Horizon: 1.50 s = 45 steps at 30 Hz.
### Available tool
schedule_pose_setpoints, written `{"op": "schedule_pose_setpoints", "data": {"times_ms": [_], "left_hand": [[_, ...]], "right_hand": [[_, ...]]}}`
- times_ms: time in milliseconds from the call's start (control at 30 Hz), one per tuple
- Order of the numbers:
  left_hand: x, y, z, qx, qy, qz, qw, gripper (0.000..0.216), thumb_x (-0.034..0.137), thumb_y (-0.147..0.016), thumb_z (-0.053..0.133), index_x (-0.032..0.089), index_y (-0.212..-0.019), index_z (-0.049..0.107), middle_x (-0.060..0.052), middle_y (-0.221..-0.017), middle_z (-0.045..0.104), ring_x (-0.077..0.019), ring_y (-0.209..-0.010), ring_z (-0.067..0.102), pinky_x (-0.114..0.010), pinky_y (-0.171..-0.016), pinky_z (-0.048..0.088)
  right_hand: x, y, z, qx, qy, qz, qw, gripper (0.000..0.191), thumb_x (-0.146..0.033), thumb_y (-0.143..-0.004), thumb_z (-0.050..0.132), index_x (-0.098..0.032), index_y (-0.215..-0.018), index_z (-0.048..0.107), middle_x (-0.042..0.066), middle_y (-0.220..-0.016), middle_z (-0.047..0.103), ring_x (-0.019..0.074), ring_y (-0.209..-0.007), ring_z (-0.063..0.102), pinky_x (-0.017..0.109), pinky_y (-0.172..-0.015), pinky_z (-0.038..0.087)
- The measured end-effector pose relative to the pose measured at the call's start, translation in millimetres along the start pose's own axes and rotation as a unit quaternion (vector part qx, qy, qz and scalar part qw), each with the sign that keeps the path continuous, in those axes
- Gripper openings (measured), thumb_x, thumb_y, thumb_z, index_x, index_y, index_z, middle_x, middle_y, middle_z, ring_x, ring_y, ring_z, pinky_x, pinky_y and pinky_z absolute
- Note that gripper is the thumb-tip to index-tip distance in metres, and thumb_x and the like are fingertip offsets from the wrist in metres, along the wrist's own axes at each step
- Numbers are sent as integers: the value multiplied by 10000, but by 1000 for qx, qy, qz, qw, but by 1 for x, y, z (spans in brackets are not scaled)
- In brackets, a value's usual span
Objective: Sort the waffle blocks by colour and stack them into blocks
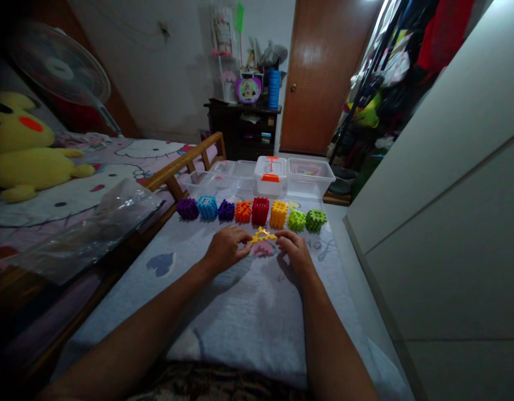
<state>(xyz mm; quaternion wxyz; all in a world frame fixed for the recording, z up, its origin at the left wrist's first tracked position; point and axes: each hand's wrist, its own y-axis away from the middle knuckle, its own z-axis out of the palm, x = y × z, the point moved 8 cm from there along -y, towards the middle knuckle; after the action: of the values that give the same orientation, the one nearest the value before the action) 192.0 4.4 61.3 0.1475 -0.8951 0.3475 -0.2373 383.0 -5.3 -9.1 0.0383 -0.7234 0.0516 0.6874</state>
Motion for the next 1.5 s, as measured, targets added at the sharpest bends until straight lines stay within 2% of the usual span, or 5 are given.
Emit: {"op": "schedule_pose_setpoints", "data": {"times_ms": [233, 467, 767, 1167, 1500], "left_hand": [[-10, 8, 23, -64, 10, -10, 998, 86, 223, -862, 666, 176, -869, 739, -64, -840, 707, -204, -826, 619, -318, -786, 447], [-27, 14, 36, -128, 2, -38, 991, 103, 216, -859, 661, 160, -864, 747, -73, -834, 704, -207, -824, 611, -313, -778, 444], [-32, 18, 46, -152, -6, -30, 988, 128, 198, -879, 629, 165, -898, 750, -77, -877, 705, -213, -872, 613, -314, -816, 457], [-48, 22, 38, -65, 133, -114, 982, 178, 166, -804, 672, 161, -978, 710, -54, -901, 693, -194, -872, 621, -303, -835, 481], [-57, 23, 38, -35, 213, -152, 965, 244, 132, -795, 603, 142, -1019, 696, -33, -827, 674, -169, -769, 626, -289, -762, 490]], "right_hand": [[-9, 4, 13, -58, 108, -51, 991, 277, -404, -753, 689, -199, -936, 652, 6, -812, 636, 139, -670, 555, 267, -621, 460], [-12, 8, 35, -73, 346, -144, 924, 28, -207, -806, 630, -186, -820, 643, 25, -824, 634, 154, -743, 556, 273, -693, 438], [-8, 13, 48, -79, 476, -157, 861, 77, -172, -863, 597, -174, -830, 667, 51, -865, 617, 179, -830, 564, 287, -763, 422], [-16, 15, 42, -80, 444, -157, 878, 80, -145, -793, 589, -179, -741, 638, 26, -781, 602, 150, -715, 550, 262, -667, 420], [-79, -6, -37, 105, 353, -130, 920, 187, -354, -734, 656, -183, -807, 675, 30, -711, 654, 164, -628, 580, 279, -594, 440]]}}
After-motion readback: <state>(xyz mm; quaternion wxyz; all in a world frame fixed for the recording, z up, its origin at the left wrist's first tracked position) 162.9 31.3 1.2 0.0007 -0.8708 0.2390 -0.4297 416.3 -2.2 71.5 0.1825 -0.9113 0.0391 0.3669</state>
